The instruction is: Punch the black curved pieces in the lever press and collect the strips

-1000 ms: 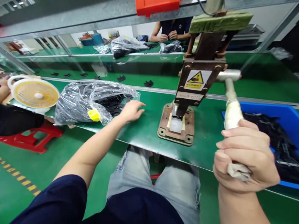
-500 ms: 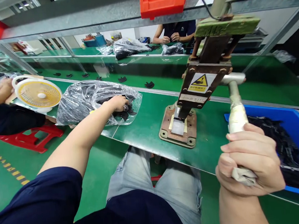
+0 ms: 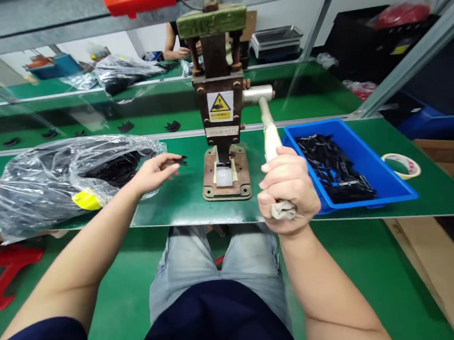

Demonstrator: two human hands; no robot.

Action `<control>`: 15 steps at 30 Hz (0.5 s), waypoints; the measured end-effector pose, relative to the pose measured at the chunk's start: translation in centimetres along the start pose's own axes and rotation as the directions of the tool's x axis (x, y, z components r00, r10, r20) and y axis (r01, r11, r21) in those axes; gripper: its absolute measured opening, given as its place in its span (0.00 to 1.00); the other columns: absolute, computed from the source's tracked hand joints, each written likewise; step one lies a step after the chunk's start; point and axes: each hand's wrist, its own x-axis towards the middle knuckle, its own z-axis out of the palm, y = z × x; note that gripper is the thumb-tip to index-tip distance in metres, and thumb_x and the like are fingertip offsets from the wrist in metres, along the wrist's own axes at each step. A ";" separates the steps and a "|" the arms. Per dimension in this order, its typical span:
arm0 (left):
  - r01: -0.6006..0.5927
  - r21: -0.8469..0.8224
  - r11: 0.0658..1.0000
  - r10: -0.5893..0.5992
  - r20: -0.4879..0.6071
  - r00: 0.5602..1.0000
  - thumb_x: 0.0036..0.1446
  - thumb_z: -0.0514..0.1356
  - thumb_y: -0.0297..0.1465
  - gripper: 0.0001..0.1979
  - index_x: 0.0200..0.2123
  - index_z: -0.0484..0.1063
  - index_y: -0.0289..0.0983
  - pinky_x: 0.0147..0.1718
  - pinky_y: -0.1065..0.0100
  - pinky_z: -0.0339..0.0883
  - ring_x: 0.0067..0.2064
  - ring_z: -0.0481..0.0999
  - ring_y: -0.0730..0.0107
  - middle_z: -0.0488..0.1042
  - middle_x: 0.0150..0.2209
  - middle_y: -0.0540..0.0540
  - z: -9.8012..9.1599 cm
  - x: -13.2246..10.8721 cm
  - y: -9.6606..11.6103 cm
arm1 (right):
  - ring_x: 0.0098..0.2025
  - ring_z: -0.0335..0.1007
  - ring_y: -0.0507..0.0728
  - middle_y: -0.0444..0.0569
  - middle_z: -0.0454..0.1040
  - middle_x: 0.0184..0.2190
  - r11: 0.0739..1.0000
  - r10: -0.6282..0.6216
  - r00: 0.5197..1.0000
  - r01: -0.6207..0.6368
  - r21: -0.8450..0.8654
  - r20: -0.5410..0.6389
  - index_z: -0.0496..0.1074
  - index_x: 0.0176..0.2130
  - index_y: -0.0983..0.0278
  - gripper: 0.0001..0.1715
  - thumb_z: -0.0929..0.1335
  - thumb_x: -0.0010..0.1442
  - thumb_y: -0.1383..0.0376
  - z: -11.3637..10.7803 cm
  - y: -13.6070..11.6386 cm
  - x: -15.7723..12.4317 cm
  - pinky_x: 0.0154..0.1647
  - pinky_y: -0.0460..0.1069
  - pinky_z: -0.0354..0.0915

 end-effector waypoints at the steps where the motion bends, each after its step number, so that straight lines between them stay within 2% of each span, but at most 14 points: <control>1: -0.010 -0.109 0.994 0.012 0.019 1.000 0.67 0.63 0.51 0.27 0.57 0.78 0.37 0.36 0.67 0.75 0.37 0.83 0.65 0.84 0.44 0.42 1.8 0.3 0.5 | 0.40 0.77 0.53 0.38 0.74 0.27 1.000 -0.002 1.000 0.002 0.001 0.001 0.68 0.29 0.59 0.14 0.72 0.62 0.58 0.0 0.0 0.0 0.62 0.66 0.73; 4: 0.005 -0.297 0.955 -0.014 -0.030 0.999 0.63 0.67 0.51 0.23 0.44 0.79 0.35 0.31 0.70 0.72 0.29 0.78 0.71 0.80 0.32 0.46 6.4 1.8 1.7 | 0.41 0.77 0.54 0.38 0.74 0.28 1.000 0.013 1.000 -0.013 0.000 0.013 0.68 0.30 0.59 0.12 0.72 0.62 0.59 -0.1 -0.1 -0.2 0.64 0.67 0.73; 7: 0.078 -0.439 0.895 -0.121 -0.071 0.990 0.58 0.75 0.43 0.21 0.44 0.72 0.36 0.26 0.73 0.68 0.24 0.75 0.75 0.76 0.26 0.53 9.5 3.6 2.5 | 0.42 0.77 0.54 0.39 0.75 0.29 1.000 0.029 0.999 -0.029 0.008 0.016 0.68 0.30 0.60 0.12 0.72 0.62 0.61 -0.2 -0.2 -0.3 0.66 0.68 0.72; 10: 0.180 -0.512 0.840 -0.212 -0.005 0.977 0.57 0.76 0.37 0.22 0.46 0.69 0.37 0.24 0.75 0.68 0.22 0.76 0.76 0.76 0.26 0.54 10.9 5.0 3.2 | 0.42 0.77 0.54 0.39 0.74 0.28 1.000 0.014 1.000 -0.015 0.019 0.013 0.69 0.30 0.60 0.12 0.72 0.63 0.59 -0.2 -0.2 -0.3 0.65 0.68 0.72; 15: 0.331 -0.493 0.805 -0.306 0.133 0.943 0.60 0.75 0.36 0.19 0.35 0.67 0.37 0.24 0.74 0.73 0.22 0.78 0.74 0.76 0.24 0.51 11.2 6.2 4.4 | 0.42 0.77 0.54 0.39 0.74 0.29 0.999 0.031 0.999 -0.031 0.013 0.011 0.69 0.31 0.59 0.12 0.72 0.64 0.59 -0.2 -0.2 -0.4 0.65 0.67 0.72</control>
